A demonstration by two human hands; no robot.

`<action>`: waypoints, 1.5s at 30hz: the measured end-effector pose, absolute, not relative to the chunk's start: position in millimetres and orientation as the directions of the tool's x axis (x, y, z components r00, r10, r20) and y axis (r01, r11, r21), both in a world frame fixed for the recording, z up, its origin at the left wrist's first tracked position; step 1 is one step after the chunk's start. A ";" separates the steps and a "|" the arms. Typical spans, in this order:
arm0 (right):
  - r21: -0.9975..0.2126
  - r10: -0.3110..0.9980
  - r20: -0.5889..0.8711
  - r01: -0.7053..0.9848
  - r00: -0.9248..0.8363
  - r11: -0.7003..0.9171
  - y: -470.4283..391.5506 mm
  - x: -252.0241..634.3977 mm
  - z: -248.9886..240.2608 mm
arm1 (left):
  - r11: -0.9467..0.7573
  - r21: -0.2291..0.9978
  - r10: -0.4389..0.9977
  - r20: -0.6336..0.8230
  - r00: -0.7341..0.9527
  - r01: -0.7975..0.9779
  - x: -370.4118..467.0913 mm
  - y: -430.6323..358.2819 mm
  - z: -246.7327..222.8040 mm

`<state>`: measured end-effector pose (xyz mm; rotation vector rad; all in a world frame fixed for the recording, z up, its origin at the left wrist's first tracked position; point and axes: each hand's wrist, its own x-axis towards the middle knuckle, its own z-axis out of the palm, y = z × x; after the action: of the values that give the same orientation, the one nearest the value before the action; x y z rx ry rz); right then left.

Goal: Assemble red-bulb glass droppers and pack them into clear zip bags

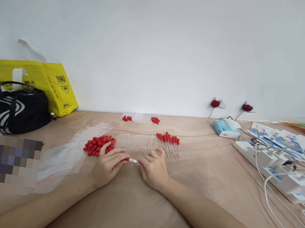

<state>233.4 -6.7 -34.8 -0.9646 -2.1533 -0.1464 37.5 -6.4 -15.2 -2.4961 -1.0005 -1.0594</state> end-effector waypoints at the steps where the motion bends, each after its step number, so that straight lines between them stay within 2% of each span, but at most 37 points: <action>1: -0.181 0.582 0.683 0.670 -0.441 0.720 -7.5 233.3 -34.3 | -0.731 0.043 0.500 0.714 0.491 0.681 38.1 -7.7 -14.3; 7: -0.143 0.529 0.686 0.621 -0.499 0.771 -7.7 233.4 -34.1 | -0.741 0.077 0.505 0.720 0.477 0.668 39.8 -13.3 -10.5; 14: -0.011 0.424 0.716 0.598 -0.554 0.801 -4.1 234.5 -33.0 | -0.762 0.022 0.485 0.681 0.549 0.647 40.1 -12.5 -14.6; 23: 0.007 0.382 0.737 0.571 -0.558 0.821 -6.7 231.4 -31.3 | -0.809 -0.013 0.423 0.682 0.597 0.587 42.1 -12.7 -16.0; 27: 0.000 0.408 0.716 0.585 -0.566 0.811 -6.4 229.5 -33.2 | -0.817 0.007 0.434 0.665 0.608 0.576 42.2 -12.1 -16.5; 33: -0.050 0.501 0.668 0.639 -0.550 0.768 -5.6 233.3 -31.6 | -0.763 0.121 0.567 0.598 0.567 0.635 37.1 -12.5 -8.5; 41: -0.023 0.500 0.666 0.655 -0.553 0.755 -4.8 244.2 -28.8 | -0.753 0.129 0.591 0.564 0.577 0.645 30.7 -9.7 -7.8; 45: -0.038 0.539 0.657 0.691 -0.527 0.722 -4.7 245.2 -30.6 | -0.690 0.121 0.653 0.529 0.542 0.713 27.5 -7.8 -10.6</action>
<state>245.2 -4.7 -30.6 -0.9269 -2.2636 -0.2988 27.5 -7.8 -10.6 -2.6616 -1.1839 -0.8441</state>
